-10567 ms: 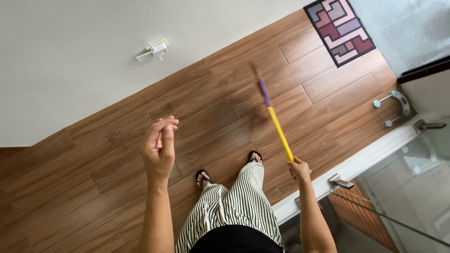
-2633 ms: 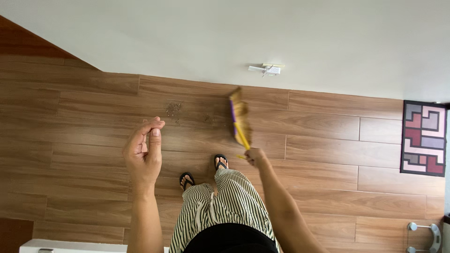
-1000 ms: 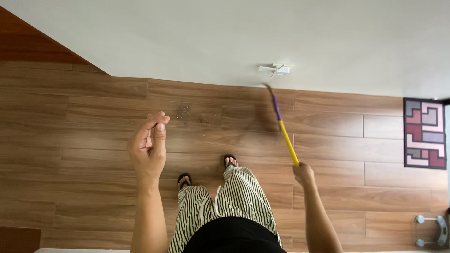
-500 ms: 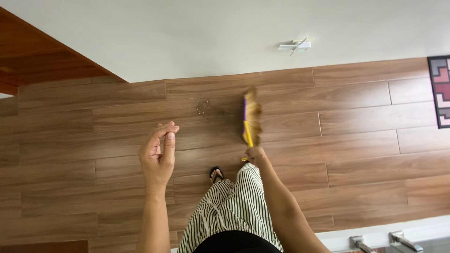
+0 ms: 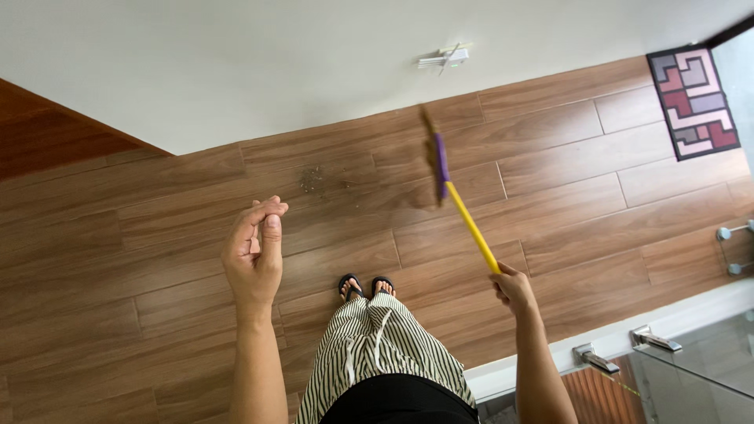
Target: The person sweeps debris from the floor along a wall and door frame using a broom and then picks up a dustpan.
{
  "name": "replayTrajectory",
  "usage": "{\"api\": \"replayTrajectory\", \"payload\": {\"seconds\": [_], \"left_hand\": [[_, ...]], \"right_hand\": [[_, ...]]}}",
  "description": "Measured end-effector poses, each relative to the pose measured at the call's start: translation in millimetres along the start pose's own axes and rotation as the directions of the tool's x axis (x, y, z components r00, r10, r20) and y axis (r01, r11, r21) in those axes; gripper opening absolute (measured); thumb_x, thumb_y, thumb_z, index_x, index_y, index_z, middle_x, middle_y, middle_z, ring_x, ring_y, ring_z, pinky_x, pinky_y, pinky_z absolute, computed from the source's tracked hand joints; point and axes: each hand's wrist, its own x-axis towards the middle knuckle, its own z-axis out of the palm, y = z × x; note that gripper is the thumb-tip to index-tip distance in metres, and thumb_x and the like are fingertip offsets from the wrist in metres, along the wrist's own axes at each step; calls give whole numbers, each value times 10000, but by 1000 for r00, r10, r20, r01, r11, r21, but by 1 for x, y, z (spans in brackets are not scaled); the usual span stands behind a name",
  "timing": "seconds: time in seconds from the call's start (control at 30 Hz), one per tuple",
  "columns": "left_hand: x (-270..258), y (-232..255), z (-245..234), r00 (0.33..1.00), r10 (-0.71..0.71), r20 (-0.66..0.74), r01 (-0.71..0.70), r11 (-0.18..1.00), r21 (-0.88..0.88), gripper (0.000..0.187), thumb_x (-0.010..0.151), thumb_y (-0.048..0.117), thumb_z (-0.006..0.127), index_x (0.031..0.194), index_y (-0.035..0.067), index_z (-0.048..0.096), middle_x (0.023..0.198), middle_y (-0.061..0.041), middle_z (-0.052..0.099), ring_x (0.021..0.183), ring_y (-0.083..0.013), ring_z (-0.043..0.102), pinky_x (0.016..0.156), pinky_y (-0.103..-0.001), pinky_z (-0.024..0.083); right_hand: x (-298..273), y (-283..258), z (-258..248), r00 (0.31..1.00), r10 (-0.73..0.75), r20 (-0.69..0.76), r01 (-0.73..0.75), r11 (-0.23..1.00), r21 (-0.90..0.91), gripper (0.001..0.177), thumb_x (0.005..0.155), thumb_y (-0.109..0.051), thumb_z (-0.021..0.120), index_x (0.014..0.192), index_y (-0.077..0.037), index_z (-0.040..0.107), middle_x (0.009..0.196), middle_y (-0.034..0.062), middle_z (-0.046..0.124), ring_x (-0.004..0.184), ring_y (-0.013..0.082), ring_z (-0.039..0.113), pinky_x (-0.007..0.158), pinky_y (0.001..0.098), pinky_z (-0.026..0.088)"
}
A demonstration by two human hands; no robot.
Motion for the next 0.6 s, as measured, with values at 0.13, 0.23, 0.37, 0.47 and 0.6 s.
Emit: {"api": "replayTrajectory", "payload": {"seconds": [0.13, 0.23, 0.37, 0.47, 0.6], "left_hand": [[-6, 1, 10, 1000, 4, 17, -5, 997, 73, 122, 1078, 100, 591, 1094, 63, 706, 1087, -61, 748, 1188, -216, 701, 1230, -450, 437], [-18, -1, 13, 1000, -16, 12, 16, 998, 53, 120, 1068, 99, 597, 1114, 56, 699, 1093, -72, 749, 1174, -222, 697, 1226, -459, 420], [-25, -3, 11, 1000, -11, 8, 10, 994, 112, 121, 1071, 104, 594, 1100, 70, 706, 1096, -69, 753, 1163, -214, 708, 1212, -449, 454], [-28, -1, 10, 1000, -16, -7, 17, 991, 130, 124, 1080, 104, 589, 1101, 68, 706, 1078, -71, 748, 1170, -217, 706, 1216, -448, 449], [-30, 0, 11, 1000, -24, -8, 25, 994, 111, 122, 1086, 102, 588, 1109, 60, 700, 1092, -70, 741, 1174, -221, 698, 1230, -454, 440]], "right_hand": [[25, 22, -16, 995, 67, -71, -54, 984, 170, 395, 870, -4, 686, 1260, -67, 673, 644, -2, 502, 471, 75, 416, 400, 240, 324], [56, 26, 14, 984, 172, -53, -152, 949, 275, 248, 880, 32, 696, 1128, 36, 678, 657, 6, 486, 462, 75, 421, 384, 244, 332], [72, 30, 104, 937, 333, 105, -349, 903, 251, 72, 932, -61, 698, 921, -33, 633, 612, -5, 521, 438, 74, 439, 355, 224, 338], [62, 26, 172, 854, 360, 375, -451, 872, 191, 103, 968, -96, 615, 872, -78, 582, 578, -40, 445, 397, 60, 337, 334, 232, 239], [61, 13, 209, 753, 382, 536, -500, 861, 89, 197, 979, -109, 624, 840, -123, 485, 585, -42, 426, 393, 46, 288, 336, 221, 191]]}}
